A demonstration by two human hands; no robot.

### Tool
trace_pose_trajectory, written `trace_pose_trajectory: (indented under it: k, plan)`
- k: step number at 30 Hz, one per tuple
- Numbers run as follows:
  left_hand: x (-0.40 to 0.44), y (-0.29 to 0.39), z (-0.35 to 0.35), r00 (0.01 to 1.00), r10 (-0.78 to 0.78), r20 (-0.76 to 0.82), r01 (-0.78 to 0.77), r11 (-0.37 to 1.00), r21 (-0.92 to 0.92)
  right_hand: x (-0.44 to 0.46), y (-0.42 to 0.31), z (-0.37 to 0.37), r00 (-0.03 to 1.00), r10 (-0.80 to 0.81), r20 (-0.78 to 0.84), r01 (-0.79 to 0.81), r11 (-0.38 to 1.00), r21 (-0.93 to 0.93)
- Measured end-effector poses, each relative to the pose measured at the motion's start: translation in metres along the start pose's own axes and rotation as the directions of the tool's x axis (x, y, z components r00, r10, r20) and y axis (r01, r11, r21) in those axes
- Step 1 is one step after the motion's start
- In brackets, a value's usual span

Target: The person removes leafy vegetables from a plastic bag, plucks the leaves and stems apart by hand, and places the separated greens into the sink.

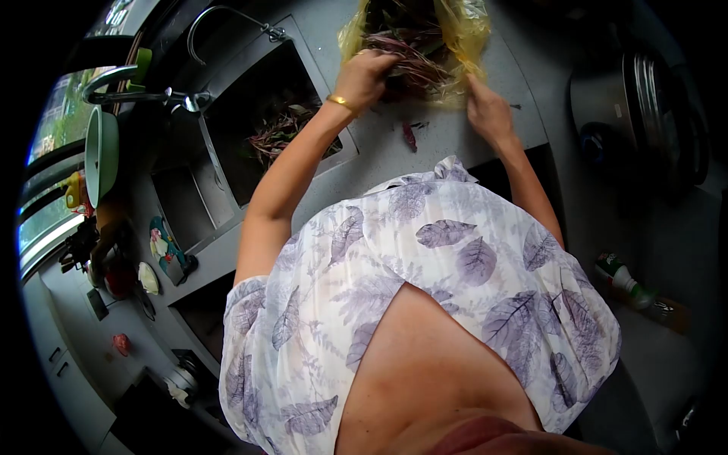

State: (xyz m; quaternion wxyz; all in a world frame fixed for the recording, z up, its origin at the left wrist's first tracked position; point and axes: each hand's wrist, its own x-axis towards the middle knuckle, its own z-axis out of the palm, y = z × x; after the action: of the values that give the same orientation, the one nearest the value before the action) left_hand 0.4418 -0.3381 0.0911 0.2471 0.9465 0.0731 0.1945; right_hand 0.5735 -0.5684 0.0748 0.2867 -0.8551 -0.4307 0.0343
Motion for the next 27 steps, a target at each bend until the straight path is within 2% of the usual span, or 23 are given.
trace_pose_trajectory:
  k: [2, 4, 5, 7, 8, 11, 15, 16, 19, 21, 23, 26, 27]
  plan:
    - [-0.004, 0.004, -0.012, 0.983, -0.164, -0.088, 0.131, 0.946, -0.296, 0.000, 0.010, 0.005, 0.999, 0.037, -0.024, -0.036, 0.998, 0.046]
    - [-0.008, 0.013, -0.023, 0.931, -0.331, -0.156, 0.186, 0.795, -0.578, 0.007, 0.007, -0.001, 0.994, 0.098, 0.049, -0.101, 0.993, 0.058]
    - [-0.011, 0.018, -0.031, 0.893, -0.432, -0.122, 0.257, 0.715, -0.651, 0.010, 0.003, -0.003, 0.989, 0.121, 0.090, -0.127, 0.990, 0.063]
    - [-0.011, 0.028, -0.049, 0.790, -0.612, -0.035, 0.365, 0.516, -0.775, 0.015, 0.001, 0.001, 0.992, 0.118, 0.043, -0.123, 0.979, 0.160]
    - [-0.015, 0.025, -0.052, 0.796, -0.603, -0.052, 0.306, 0.474, -0.826, 0.016, -0.001, 0.004, 0.993, 0.118, 0.022, -0.120, 0.970, 0.210]
    - [-0.023, 0.022, -0.060, 0.787, -0.616, 0.043, 0.139, 0.108, -0.984, 0.024, -0.016, 0.002, 0.993, 0.118, -0.023, -0.108, 0.958, 0.266]
    - [-0.037, 0.004, -0.069, 0.863, -0.497, 0.086, 0.012, -0.151, -0.988, 0.032, -0.016, 0.007, 0.999, 0.036, -0.030, -0.031, 0.990, 0.139]
    - [-0.041, 0.002, -0.072, 0.809, -0.581, 0.086, 0.049, -0.078, -0.996, 0.034, -0.014, 0.008, 0.999, 0.037, -0.022, -0.033, 0.990, 0.139]
    - [-0.053, -0.001, -0.083, 0.830, -0.536, 0.154, 0.014, -0.255, -0.967, 0.037, -0.012, 0.010, 1.000, 0.005, -0.025, 0.000, 0.984, 0.181]
    - [-0.065, 0.000, -0.089, 0.789, -0.596, 0.147, -0.022, -0.268, -0.963, 0.037, -0.016, 0.010, 0.999, -0.017, -0.033, 0.025, 0.966, 0.259]
    - [-0.078, 0.000, -0.098, 0.785, -0.602, 0.150, 0.003, -0.238, -0.971, 0.038, -0.021, 0.010, 0.999, -0.033, -0.038, 0.045, 0.927, 0.373]
    - [-0.094, -0.008, -0.096, 0.726, -0.683, 0.086, 0.077, -0.043, -0.996, 0.044, -0.058, -0.004, 0.994, -0.094, -0.047, 0.105, 0.845, 0.525]
    - [-0.097, -0.004, -0.097, 0.713, -0.698, 0.070, 0.091, -0.007, -0.996, 0.048, -0.071, -0.005, 0.984, -0.173, -0.046, 0.170, 0.823, 0.541]
